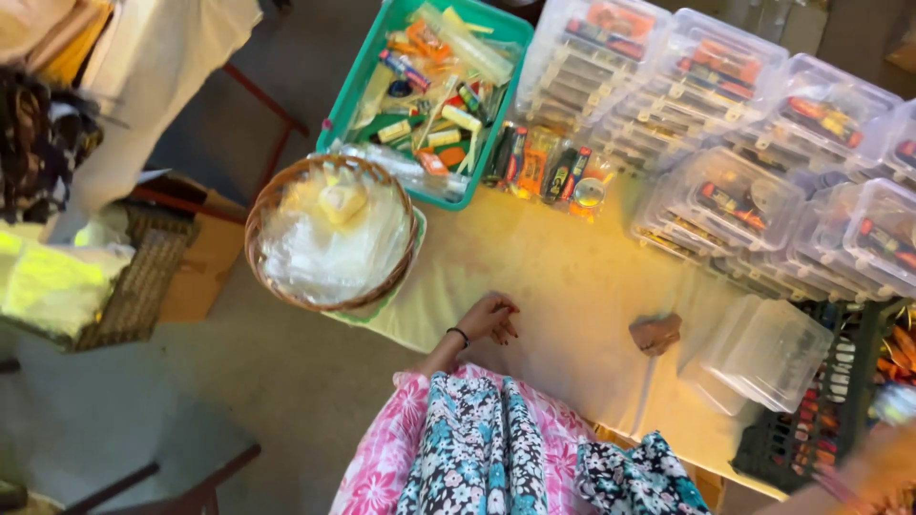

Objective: The recorder is packing small items like toothpaste boxes and small containers into plastic bags.

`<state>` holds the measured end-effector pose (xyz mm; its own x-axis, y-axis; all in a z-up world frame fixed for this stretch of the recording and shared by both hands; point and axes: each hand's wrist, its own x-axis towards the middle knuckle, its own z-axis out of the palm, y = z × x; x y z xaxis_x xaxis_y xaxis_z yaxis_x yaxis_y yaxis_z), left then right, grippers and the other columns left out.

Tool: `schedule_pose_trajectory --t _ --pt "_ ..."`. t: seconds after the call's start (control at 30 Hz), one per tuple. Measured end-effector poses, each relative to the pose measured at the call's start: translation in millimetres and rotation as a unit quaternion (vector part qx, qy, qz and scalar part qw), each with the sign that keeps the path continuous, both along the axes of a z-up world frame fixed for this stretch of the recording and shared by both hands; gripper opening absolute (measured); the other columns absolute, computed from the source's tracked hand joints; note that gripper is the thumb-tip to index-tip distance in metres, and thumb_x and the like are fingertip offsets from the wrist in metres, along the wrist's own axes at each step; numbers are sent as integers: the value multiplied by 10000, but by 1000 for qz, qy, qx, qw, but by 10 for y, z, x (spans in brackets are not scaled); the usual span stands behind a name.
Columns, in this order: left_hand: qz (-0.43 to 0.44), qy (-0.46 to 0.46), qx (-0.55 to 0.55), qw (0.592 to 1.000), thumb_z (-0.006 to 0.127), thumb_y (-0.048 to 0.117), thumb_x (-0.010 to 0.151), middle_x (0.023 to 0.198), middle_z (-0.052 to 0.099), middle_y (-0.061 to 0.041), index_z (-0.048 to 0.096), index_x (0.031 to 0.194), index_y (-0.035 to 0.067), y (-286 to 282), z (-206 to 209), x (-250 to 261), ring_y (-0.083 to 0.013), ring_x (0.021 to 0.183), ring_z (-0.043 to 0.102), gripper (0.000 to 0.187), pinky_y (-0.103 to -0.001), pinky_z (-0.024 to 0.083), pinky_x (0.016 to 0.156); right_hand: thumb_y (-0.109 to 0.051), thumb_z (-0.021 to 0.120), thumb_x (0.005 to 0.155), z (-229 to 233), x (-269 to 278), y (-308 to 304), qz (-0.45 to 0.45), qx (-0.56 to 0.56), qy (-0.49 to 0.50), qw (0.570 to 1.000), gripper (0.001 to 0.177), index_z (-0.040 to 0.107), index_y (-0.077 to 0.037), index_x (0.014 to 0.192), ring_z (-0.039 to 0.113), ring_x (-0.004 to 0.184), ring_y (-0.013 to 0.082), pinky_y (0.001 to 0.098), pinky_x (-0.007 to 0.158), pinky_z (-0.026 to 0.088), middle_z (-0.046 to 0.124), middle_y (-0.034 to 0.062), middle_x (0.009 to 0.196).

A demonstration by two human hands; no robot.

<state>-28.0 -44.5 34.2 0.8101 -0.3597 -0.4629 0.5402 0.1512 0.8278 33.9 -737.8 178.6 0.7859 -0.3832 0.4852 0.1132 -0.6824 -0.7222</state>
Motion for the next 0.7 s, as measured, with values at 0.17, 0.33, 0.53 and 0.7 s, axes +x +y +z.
schedule_pose_trajectory --t 0.17,0.33,0.53,0.7 --pt "-11 1 19 1000 432 171 1085 865 763 -182 532 1194 16 -94 -52 -23 -224 582 717 214 -347 581 506 -154 656 1068 508 -28 2572 135 34 92 986 194 630 4 1177 611 950 163 326 883 501 660 59 1058" --pt "-61 63 91 992 483 531 1071 975 763 -186 586 1168 -2 -375 60 208 -228 649 719 552 -338 593 561 -319 604 983 -815 20 3717 324 109 272 900 321 725 -32 1056 640 830 157 303 715 504 701 88 938" --pt "-15 95 54 994 563 583 1016 1159 701 -80 574 1255 104 -629 216 384 -159 1012 680 536 -314 551 802 -172 634 862 -776 -361 4522 401 120 359 834 290 677 0 1091 694 811 164 310 753 561 723 98 889" --pt "75 90 -39 992 683 335 953 979 718 -87 616 1179 93 -535 119 518 -181 821 686 339 -344 555 708 -100 622 875 -806 -449 4495 353 155 341 858 339 605 -18 1203 666 899 179 330 780 545 684 94 999"
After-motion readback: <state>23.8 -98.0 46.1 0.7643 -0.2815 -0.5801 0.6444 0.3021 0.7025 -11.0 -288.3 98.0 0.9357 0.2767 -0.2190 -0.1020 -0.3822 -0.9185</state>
